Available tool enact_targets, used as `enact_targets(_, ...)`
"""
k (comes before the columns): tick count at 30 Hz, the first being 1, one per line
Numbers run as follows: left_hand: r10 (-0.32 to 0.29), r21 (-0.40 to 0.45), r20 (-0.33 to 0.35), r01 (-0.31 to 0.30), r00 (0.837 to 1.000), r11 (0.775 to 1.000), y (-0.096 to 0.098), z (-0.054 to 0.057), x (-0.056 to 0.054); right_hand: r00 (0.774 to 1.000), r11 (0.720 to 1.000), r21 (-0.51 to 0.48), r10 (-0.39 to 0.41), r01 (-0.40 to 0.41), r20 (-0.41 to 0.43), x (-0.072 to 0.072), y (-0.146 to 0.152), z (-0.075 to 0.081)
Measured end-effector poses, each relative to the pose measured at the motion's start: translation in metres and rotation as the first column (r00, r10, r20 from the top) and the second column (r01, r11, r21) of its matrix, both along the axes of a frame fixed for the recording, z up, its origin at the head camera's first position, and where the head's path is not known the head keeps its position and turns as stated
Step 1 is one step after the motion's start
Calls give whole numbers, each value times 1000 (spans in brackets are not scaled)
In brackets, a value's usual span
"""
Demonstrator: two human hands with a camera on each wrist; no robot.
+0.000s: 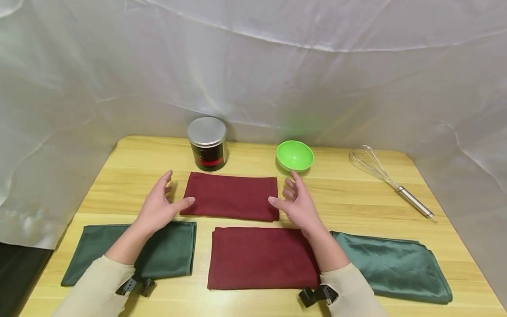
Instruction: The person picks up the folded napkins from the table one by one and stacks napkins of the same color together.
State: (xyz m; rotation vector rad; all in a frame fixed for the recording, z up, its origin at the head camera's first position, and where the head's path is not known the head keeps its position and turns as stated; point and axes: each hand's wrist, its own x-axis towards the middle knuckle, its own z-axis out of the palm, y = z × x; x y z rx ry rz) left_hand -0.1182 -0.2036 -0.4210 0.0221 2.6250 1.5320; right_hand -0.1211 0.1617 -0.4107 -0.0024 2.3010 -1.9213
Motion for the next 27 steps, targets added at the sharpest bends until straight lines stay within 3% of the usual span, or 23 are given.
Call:
enact_targets(7, -28, 35, 2, 28, 1000, 999, 9, -4, -4, 999, 999, 9, 36, -36, 39, -2, -3, -3)
enact_targets(20, -18, 143, 87, 5, 996, 990, 12, 5, 0, 997, 999, -50, 19, -16, 72, -1, -5, 1)
enact_targets(24, 7, 227, 144, -40, 990, 973, 12, 6, 0, 991, 988, -150, -12, 32, 134, -2, -4, 2)
enact_targets(27, 33, 315, 209, -99, 977, 944, 12, 6, -2, 979, 968, -236, -40, 88, 202, -4, -3, 1)
